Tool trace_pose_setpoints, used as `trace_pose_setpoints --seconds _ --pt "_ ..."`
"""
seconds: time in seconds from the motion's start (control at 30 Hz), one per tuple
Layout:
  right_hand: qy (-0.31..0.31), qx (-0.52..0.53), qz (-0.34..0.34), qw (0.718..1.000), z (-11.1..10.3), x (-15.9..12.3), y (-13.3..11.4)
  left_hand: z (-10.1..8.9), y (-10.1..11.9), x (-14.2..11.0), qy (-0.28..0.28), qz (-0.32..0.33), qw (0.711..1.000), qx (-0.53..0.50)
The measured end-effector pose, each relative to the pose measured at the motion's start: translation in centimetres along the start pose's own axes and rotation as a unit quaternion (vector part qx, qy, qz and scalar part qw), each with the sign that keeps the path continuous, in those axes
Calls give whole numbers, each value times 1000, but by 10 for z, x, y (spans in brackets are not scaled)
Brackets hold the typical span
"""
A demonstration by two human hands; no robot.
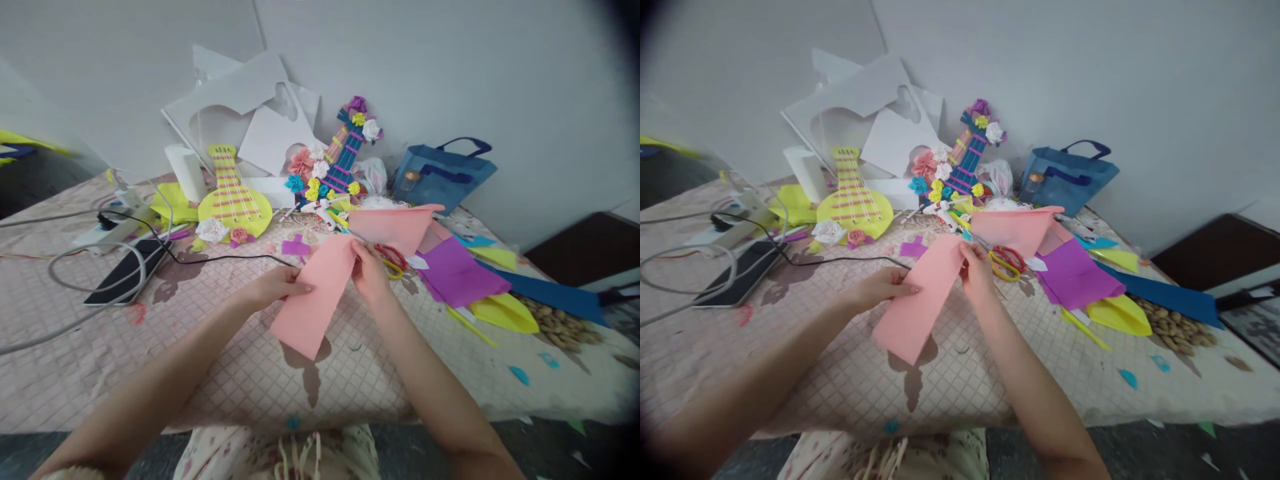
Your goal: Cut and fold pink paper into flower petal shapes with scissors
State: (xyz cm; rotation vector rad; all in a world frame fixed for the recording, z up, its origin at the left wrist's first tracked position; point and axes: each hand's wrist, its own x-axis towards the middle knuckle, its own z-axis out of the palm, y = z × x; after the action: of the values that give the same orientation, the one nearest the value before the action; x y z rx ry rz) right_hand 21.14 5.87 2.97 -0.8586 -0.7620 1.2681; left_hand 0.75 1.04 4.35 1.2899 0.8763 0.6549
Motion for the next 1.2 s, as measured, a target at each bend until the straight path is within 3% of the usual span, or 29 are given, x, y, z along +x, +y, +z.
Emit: trace_pose_setpoints --seconds 0.13,0.47,0.57,0.7,0.83,0.97,1.0,1.1,1.2 --pt "31 13 -6 999 -11 14 1 3 -9 3 -52 -44 996 -56" --pt "68 36 -16 997 -33 32 -1 -2 -19 3 -113 -61 992 -19" --pt "72 31 -16 997 -39 34 -2 -9 -19 1 -104 -75 992 -14" --pt "65 8 3 998 -42 35 0 -23 -16 -9 -45 -105 993 7" --pt "25 -34 51 998 -37 27 5 -45 -12 -33 16 -98 994 45" --pt "-56 -85 104 989 -27 13 10 -66 -8 -58 -112 -148 979 88" --pt "-78 -95 116 986 -24 9 11 -70 -7 -61 -120 -150 976 100" --pt "-128 -117 136 975 -16 0 13 -71 -5 -55 -82 -122 981 126" --pt "-150 -128 135 971 -10 -5 13 -56 -4 -30 -39 -90 987 125"
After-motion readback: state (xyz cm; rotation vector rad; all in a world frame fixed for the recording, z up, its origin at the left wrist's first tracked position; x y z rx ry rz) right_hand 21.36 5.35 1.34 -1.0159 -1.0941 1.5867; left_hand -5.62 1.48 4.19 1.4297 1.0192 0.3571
